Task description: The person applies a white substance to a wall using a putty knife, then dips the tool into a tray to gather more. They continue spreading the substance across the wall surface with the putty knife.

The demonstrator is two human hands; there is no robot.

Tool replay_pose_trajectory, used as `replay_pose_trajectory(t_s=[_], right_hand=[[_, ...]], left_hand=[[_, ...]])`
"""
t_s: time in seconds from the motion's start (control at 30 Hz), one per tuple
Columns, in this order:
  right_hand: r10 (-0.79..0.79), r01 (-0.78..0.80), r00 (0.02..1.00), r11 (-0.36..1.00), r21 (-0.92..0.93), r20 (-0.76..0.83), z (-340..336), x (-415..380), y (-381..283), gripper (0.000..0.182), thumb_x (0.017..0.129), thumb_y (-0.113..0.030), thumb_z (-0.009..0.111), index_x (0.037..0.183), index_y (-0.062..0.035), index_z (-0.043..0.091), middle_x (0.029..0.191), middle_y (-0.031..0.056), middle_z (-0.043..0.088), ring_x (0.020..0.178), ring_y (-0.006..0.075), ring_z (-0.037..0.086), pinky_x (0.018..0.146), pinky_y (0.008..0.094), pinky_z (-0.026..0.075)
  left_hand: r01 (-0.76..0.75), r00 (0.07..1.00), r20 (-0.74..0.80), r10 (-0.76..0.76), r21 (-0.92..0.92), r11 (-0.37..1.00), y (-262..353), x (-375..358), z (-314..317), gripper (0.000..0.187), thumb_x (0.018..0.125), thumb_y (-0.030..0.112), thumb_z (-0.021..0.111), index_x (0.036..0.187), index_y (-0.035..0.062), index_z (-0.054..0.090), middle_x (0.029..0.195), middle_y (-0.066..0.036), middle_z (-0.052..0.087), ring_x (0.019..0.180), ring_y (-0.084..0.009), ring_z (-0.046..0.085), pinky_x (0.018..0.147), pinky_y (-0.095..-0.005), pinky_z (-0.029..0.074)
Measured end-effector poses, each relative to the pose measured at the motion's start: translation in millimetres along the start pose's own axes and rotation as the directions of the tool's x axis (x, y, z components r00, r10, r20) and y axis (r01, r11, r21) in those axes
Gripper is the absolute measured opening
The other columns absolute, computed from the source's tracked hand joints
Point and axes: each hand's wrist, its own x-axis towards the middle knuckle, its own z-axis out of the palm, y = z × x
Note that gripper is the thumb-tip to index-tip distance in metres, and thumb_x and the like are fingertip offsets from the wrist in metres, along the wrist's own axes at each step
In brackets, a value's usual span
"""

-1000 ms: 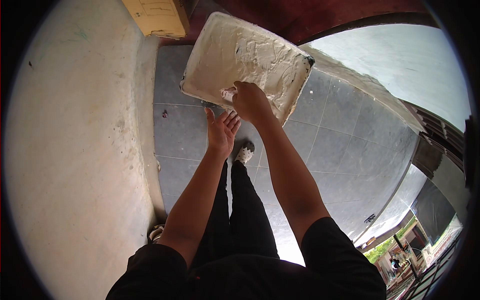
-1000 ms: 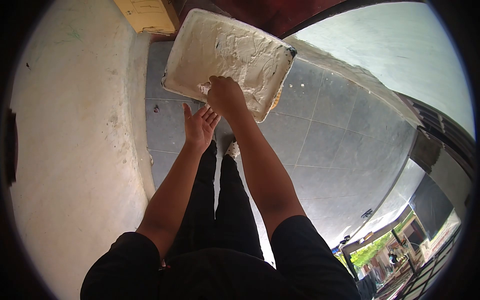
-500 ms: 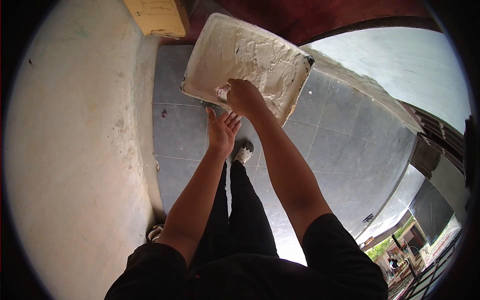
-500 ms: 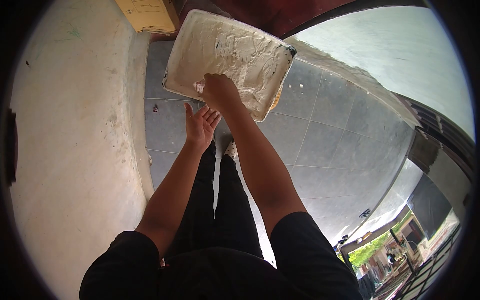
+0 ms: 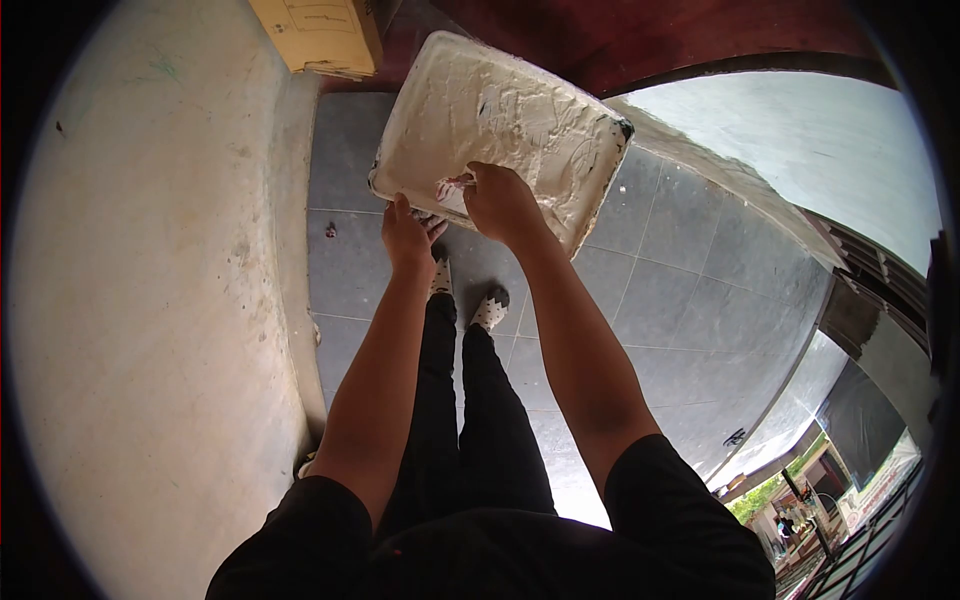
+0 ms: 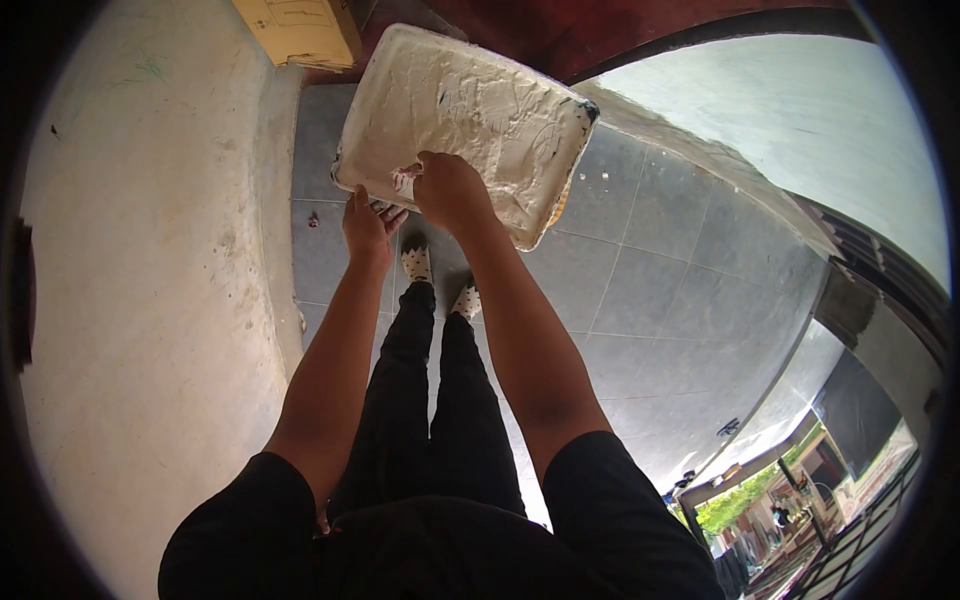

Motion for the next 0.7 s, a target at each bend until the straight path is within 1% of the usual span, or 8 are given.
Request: replay_pose_trajectory(t_s=[0.07, 0.13, 0.33, 0.4, 0.47, 0.57, 0.6, 0.7], right_hand=[[0.087, -0.082, 0.994, 0.994, 0.066, -0.074, 4, -2, 4, 0.039, 0.087, -0.016, 0.055, 0.119, 0.0045, 0.059, 0.107, 0.0289, 0.065, 0.103, 0.0423, 0.061, 0.092, 0.0468, 0.048], [0.105, -0.099, 0.991, 0.992, 0.080, -0.080, 6, -4, 12, 0.038, 0.087, -0.015, 0.054, 0.119, 0.0041, 0.059, 0.106, 0.0290, 0.065, 0.102, 0.0428, 0.062, 0.091, 0.0471, 0.049], [0.183, -0.164, 0.974, 0.976, 0.144, -0.133, -3, -23, 18, 0.039, 0.084, -0.012, 0.054, 0.117, 0.0076, 0.060, 0.104, 0.0298, 0.065, 0.100, 0.0424, 0.063, 0.092, 0.0465, 0.049], [0.185, -0.158, 0.969, 0.974, 0.164, -0.167, -5, -26, 16, 0.039, 0.084, -0.012, 0.054, 0.117, 0.0083, 0.060, 0.104, 0.0303, 0.065, 0.101, 0.0428, 0.063, 0.092, 0.0464, 0.049], [0.240, -0.181, 0.932, 0.957, 0.225, -0.273, 0, -33, 18, 0.040, 0.085, -0.012, 0.053, 0.119, 0.0080, 0.059, 0.100, 0.0309, 0.065, 0.096, 0.0443, 0.063, 0.086, 0.0459, 0.050], [0.247, -0.176, 0.906, 0.958, 0.227, -0.343, -5, -44, 35, 0.042, 0.085, -0.013, 0.053, 0.121, 0.0082, 0.058, 0.102, 0.0312, 0.065, 0.096, 0.0434, 0.064, 0.086, 0.0450, 0.050], [0.341, -0.267, 0.905, 0.921, 0.284, -0.254, -12, -46, 35, 0.042, 0.085, -0.013, 0.054, 0.120, 0.0096, 0.058, 0.102, 0.0314, 0.065, 0.097, 0.0432, 0.064, 0.086, 0.0449, 0.050], [0.275, -0.211, 0.909, 0.951, 0.226, -0.312, -14, -52, 43, 0.043, 0.084, -0.014, 0.055, 0.120, 0.0097, 0.058, 0.102, 0.0308, 0.065, 0.097, 0.0437, 0.063, 0.086, 0.0450, 0.050]], left_hand=[[-0.004, 1.000, 0.010, 0.004, 0.066, 0.998, 3, 0, 1, 0.045, 0.102, 0.039, 0.042, 0.133, 0.0066, 0.044, 0.114, -0.012, 0.060, 0.093, -0.0248, 0.065, 0.080, -0.0374, 0.056], [-0.018, 1.000, -0.018, 0.022, 0.165, 0.986, -2, 7, -2, 0.040, 0.103, 0.037, 0.042, 0.127, 0.0063, 0.049, 0.106, -0.009, 0.062, 0.083, -0.0216, 0.065, 0.073, -0.0348, 0.056], [-0.040, 0.999, 0.019, 0.038, 0.154, 0.987, -1, 6, -3, 0.034, 0.104, 0.033, 0.041, 0.122, 0.0062, 0.052, 0.095, -0.007, 0.064, 0.075, -0.0162, 0.064, 0.061, -0.0295, 0.053], [-0.067, 0.997, 0.048, 0.060, 0.165, 0.984, 3, 4, 0, 0.034, 0.104, 0.033, 0.041, 0.123, 0.0062, 0.051, 0.097, -0.008, 0.064, 0.077, -0.0170, 0.065, 0.063, -0.0297, 0.054], [-0.082, 0.995, 0.068, 0.071, 0.177, 0.981, 3, 3, 0, 0.034, 0.104, 0.032, 0.041, 0.124, 0.0063, 0.051, 0.100, -0.008, 0.064, 0.079, -0.0178, 0.065, 0.064, -0.0300, 0.056], [-0.119, 0.990, 0.088, 0.112, 0.078, 0.990, 1, 0, 13, 0.036, 0.104, 0.033, 0.041, 0.128, 0.0059, 0.048, 0.105, -0.010, 0.063, 0.084, -0.0195, 0.067, 0.070, -0.0332, 0.059], [-0.097, 0.993, 0.082, 0.090, 0.093, 0.991, 2, -3, 14, 0.038, 0.104, 0.033, 0.042, 0.130, 0.0056, 0.047, 0.107, -0.011, 0.063, 0.086, -0.0208, 0.067, 0.073, -0.0349, 0.059], [-0.040, 0.997, 0.064, 0.032, 0.127, 0.991, 1, -10, 12, 0.046, 0.104, 0.039, 0.040, 0.133, 0.0037, 0.045, 0.111, -0.014, 0.062, 0.091, -0.0232, 0.067, 0.080, -0.0380, 0.059]])
